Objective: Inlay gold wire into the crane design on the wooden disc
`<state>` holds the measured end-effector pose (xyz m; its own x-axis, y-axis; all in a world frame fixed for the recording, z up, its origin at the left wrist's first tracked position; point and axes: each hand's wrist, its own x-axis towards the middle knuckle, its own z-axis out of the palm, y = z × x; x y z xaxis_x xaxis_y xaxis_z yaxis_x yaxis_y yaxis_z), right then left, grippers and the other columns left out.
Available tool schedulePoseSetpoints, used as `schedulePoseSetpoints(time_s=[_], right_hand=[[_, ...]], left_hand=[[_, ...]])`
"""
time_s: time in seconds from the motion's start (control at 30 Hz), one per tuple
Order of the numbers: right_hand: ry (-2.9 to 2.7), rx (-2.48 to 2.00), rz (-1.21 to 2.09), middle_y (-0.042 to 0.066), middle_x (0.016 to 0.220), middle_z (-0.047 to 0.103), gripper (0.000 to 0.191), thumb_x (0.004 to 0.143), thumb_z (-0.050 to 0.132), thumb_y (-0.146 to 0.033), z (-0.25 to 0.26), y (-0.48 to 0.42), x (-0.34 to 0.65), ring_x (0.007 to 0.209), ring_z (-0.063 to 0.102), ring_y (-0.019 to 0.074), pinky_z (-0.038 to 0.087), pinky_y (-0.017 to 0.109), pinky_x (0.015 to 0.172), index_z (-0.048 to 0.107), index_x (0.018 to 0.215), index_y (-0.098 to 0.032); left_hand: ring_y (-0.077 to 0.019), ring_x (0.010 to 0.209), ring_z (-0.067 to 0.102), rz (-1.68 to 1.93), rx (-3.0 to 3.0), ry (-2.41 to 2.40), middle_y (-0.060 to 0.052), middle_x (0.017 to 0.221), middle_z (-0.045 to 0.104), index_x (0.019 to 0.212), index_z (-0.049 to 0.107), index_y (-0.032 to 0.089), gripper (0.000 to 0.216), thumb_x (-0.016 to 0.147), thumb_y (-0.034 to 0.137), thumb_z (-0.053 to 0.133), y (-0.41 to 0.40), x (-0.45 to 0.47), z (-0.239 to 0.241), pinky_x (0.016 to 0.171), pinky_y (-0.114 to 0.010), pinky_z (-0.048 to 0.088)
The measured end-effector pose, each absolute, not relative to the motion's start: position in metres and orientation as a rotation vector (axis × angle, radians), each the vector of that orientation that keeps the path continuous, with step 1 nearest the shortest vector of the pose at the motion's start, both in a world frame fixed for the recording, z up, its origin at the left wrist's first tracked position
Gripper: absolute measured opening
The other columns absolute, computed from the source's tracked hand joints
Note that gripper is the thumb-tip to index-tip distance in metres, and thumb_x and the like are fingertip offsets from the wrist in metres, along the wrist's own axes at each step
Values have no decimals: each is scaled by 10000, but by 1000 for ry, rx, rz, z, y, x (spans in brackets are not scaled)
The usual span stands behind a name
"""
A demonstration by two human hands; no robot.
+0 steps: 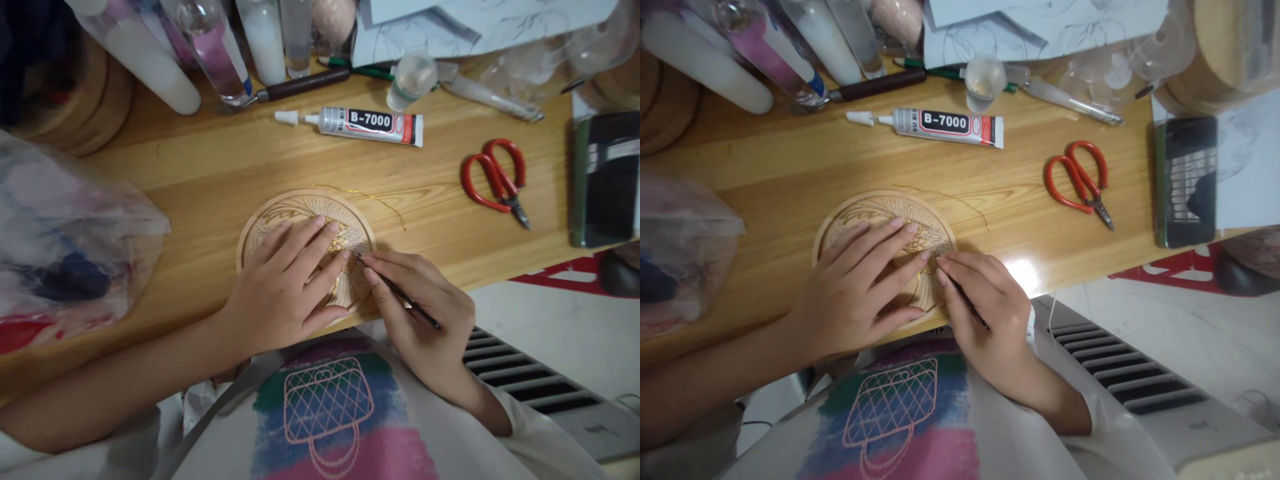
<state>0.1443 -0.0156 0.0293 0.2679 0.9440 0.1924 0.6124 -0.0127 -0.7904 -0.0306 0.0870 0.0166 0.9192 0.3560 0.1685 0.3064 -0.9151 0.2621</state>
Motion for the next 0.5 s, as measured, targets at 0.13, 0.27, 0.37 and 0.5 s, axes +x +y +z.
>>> schedulePoseSetpoints(time_s=[0.13, 0.27, 0.37, 0.5], right_hand=[[-1456, -1720, 485, 53, 1020, 773, 264, 855, 661, -67, 29, -15, 145, 932, 723, 189, 611, 372, 832, 726, 1048, -236], [-1524, -1708, 508, 74, 1020, 775, 240, 854, 665, -54, 30, -14, 150, 942, 719, 173, 600, 345, 860, 725, 1043, -189], [-1609, -1658, 505, 86, 1030, 773, 253, 852, 661, -36, 30, -13, 157, 957, 720, 171, 593, 333, 870, 718, 1063, -164], [-1701, -1601, 497, 100, 1030, 770, 250, 839, 668, -18, 31, -10, 165, 962, 720, 162, 585, 294, 873, 717, 1059, -126]], left_hand=[[-369, 1343, 522, 294, 2847, 509, -219, 1425, 560, 1284, 615, 112, 515, 974, 508, 502, 87, -32, 17, 1093, -558, 441], [-385, 1332, 529, 304, 2842, 502, -232, 1418, 562, 1284, 615, 95, 518, 974, 498, 515, 86, -30, 17, 1082, -566, 448], [-399, 1317, 541, 310, 2849, 490, -242, 1407, 567, 1274, 621, 81, 528, 974, 503, 516, 86, -29, 16, 1068, -578, 459], [-398, 1315, 545, 304, 2862, 488, -236, 1404, 573, 1264, 628, 84, 528, 974, 511, 516, 87, -29, 17, 1067, -577, 468]])
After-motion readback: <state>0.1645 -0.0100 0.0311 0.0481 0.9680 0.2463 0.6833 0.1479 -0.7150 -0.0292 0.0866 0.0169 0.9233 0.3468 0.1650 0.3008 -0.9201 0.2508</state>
